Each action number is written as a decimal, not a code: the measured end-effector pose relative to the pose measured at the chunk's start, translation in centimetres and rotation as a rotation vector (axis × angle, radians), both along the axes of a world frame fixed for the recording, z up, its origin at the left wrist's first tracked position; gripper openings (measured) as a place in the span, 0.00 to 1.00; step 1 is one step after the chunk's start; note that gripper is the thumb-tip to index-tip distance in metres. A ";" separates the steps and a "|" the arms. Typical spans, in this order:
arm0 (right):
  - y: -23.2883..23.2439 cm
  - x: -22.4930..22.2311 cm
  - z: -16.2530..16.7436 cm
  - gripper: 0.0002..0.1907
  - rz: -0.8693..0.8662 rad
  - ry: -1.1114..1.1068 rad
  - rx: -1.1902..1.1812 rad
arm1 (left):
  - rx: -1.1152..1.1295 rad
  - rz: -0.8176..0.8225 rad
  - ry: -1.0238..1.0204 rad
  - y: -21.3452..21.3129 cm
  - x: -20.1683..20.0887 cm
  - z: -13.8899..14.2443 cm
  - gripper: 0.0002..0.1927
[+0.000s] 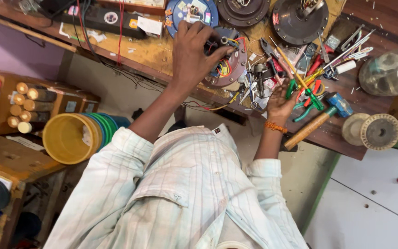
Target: The person repairs an electrical motor by hand, using a screwdriver to tighten terminal screws and pliers to cut and adjust wires. The person manipulates the internal wiring and components of the motor throughout the clip.
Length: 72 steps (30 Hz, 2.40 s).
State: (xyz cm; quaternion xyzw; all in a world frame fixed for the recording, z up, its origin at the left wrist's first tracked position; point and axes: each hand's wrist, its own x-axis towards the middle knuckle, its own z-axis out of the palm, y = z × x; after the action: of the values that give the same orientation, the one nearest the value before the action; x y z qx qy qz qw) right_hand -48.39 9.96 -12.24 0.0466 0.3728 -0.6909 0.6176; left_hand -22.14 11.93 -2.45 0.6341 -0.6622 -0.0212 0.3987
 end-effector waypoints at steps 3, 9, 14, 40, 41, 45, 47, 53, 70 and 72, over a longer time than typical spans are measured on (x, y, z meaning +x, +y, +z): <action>0.0 0.3 -0.4 0.16 0.111 -0.075 0.022 | -0.005 0.008 0.044 0.0 -0.5 -0.5 0.19; 1.5 1.0 -0.1 0.08 0.421 -0.031 -0.083 | -0.056 -0.209 -0.032 -0.6 1.2 -0.1 0.15; 3.5 -0.1 0.5 0.11 0.503 -0.058 -0.022 | -0.064 -0.432 -0.098 -2.2 3.4 1.3 0.19; 22.0 17.1 -2.4 0.08 0.329 0.469 0.351 | 0.717 -0.015 0.947 12.6 27.8 -13.4 0.16; 22.3 18.5 -2.0 0.08 0.330 0.490 0.351 | 0.710 -0.056 0.681 13.5 27.3 -13.8 0.15; 24.7 22.1 -0.3 0.09 0.444 0.765 0.339 | 1.029 -0.287 0.897 17.1 25.4 -14.4 0.28; 25.5 23.5 0.6 0.10 0.551 0.947 0.334 | 1.242 -0.284 0.844 17.6 24.1 -14.2 0.31; 28.3 25.5 2.2 0.14 0.891 1.103 0.321 | 1.227 -0.630 1.525 16.9 17.7 -12.0 0.21; 34.2 9.4 3.1 0.12 -0.307 -0.218 -0.402 | 1.220 -0.407 1.509 28.4 13.4 -8.9 0.21; 36.6 4.2 3.8 0.08 -0.667 -0.002 -0.117 | 1.051 -0.285 1.373 29.7 15.4 -9.4 0.20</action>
State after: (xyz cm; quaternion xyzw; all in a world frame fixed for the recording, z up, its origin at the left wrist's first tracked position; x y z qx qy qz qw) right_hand -44.22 46.52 -8.44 0.1312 0.2962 -0.8751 0.3596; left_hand -6.76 41.66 -11.86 0.4941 -0.2534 -0.7502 0.3589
